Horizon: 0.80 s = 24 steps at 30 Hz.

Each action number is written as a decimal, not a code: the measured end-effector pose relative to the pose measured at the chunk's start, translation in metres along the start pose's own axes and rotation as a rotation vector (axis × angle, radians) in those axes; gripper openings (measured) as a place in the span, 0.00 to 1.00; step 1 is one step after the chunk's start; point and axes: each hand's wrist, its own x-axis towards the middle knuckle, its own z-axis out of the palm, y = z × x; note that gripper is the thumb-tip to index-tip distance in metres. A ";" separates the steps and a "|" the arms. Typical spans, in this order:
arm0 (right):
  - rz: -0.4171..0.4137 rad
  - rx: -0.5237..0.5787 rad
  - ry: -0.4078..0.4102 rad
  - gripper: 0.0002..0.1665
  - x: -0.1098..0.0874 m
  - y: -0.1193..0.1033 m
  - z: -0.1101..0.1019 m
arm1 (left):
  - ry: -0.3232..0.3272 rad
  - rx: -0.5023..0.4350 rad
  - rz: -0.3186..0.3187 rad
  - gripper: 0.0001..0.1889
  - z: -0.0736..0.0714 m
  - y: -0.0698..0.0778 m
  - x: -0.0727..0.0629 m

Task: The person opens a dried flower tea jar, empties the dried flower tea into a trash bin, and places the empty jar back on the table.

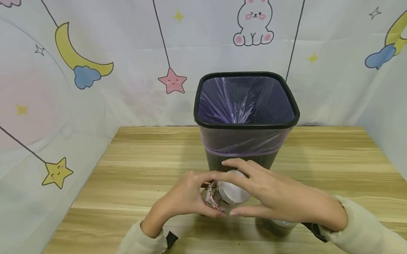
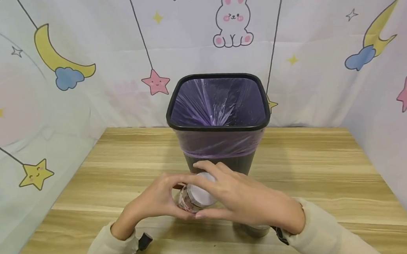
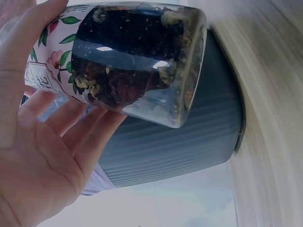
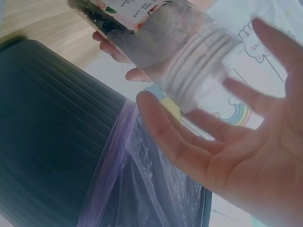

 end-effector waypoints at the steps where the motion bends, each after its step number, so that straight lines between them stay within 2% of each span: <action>1: 0.013 -0.014 0.009 0.39 0.001 0.000 0.001 | 0.005 0.008 0.002 0.38 0.000 0.000 0.000; 6: 0.028 -0.031 0.050 0.34 0.004 0.001 0.003 | 0.016 0.037 0.001 0.37 -0.002 0.002 0.002; 11: 0.035 0.003 0.003 0.33 0.002 0.003 0.003 | 0.008 0.037 -0.019 0.37 -0.003 0.004 0.002; 18: -0.074 0.011 0.020 0.37 0.001 0.003 0.002 | -0.003 0.021 -0.004 0.40 -0.004 0.004 0.000; 24: -0.008 -0.013 0.022 0.37 0.001 0.000 0.003 | 0.013 0.058 -0.004 0.38 -0.004 0.004 0.000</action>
